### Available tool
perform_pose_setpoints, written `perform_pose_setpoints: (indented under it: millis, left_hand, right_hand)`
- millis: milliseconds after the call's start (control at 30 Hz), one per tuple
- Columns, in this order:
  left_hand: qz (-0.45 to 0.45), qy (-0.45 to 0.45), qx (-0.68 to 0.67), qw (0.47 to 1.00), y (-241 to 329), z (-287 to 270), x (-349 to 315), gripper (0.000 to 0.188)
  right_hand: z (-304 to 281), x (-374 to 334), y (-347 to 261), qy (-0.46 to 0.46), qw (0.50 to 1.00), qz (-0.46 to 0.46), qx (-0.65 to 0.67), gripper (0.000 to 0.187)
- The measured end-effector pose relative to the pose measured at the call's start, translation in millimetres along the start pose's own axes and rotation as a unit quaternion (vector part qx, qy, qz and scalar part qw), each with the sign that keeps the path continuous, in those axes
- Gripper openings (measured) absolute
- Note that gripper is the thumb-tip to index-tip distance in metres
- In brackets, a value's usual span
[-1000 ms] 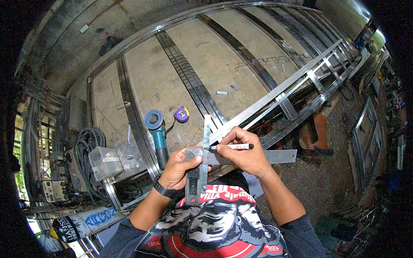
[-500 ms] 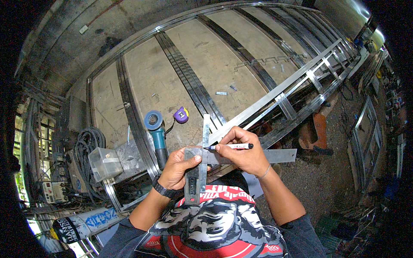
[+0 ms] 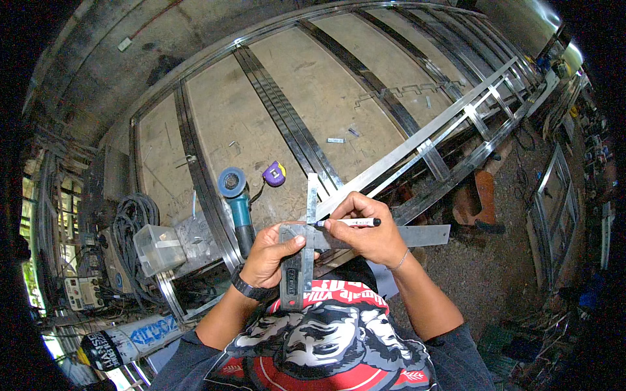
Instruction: The person measures and marks metal frame components on a workbench using a tape measure, marker, and square. They align the frame pieces, take measurements, and mark cut lines for fabrication.
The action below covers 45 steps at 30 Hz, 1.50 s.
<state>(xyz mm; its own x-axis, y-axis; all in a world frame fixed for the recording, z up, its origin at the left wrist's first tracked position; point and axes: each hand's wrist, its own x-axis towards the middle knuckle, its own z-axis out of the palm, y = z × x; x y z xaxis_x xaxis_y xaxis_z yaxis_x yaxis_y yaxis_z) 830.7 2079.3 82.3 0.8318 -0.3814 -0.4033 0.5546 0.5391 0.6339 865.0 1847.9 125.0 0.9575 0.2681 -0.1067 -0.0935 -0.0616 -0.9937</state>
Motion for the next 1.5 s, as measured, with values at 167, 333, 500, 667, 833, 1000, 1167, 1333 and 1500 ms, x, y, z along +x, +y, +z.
perform_pose_setpoints:
  millis: [167, 333, 500, 667, 833, 1000, 1167, 1333, 1500]
  left_hand:
    - [0.002, -0.001, 0.005, 1.000, 0.4, -0.3, -0.1, 0.031]
    - [0.010, -0.001, -0.003, 1.000, 1.6, -2.5, 0.0, 0.032]
    - [0.012, -0.014, -0.020, 1.000, 1.9, -3.9, -0.5, 0.036]
    - [-0.003, -0.028, -0.044, 0.999, 3.9, -6.0, 0.0, 0.040]
    - [-0.010, -0.038, -0.045, 0.998, 5.3, -10.6, -1.2, 0.041]
    - [-0.019, -0.036, -0.036, 0.999, 2.2, -14.2, -2.5, 0.035]
    - [-0.018, -0.029, -0.037, 0.999, -1.3, -14.4, -4.0, 0.031]
    - [-0.008, -0.017, -0.028, 0.999, -2.3, -11.8, -5.1, 0.030]
    - [-0.005, -0.022, -0.024, 0.999, -1.5, -10.2, -5.7, 0.030]
  right_hand:
    - [-4.5, -1.5, -4.0, 0.016, 0.997, 0.000, -0.080, 0.018]
    - [-10.4, -8.1, -5.1, 0.060, 0.997, -0.028, -0.027, 0.015]
    - [-4.3, -12.7, 5.7, 0.108, 0.960, -0.123, -0.226, 0.029]
    - [-2.9, -16.3, 10.6, 0.080, 0.920, -0.165, -0.346, 0.026]
    - [-1.3, -12.8, 8.7, 0.094, 0.923, -0.178, -0.327, 0.024]
    - [-1.0, -11.2, 7.1, 0.100, 0.927, -0.177, -0.316, 0.023]
    - [-1.0, -11.4, 7.1, 0.094, 0.928, -0.173, -0.316, 0.022]
    - [-1.6, -12.6, 7.0, 0.090, 0.930, -0.167, -0.314, 0.023]
    - [-1.8, -14.0, 6.6, 0.086, 0.932, -0.166, -0.310, 0.023]
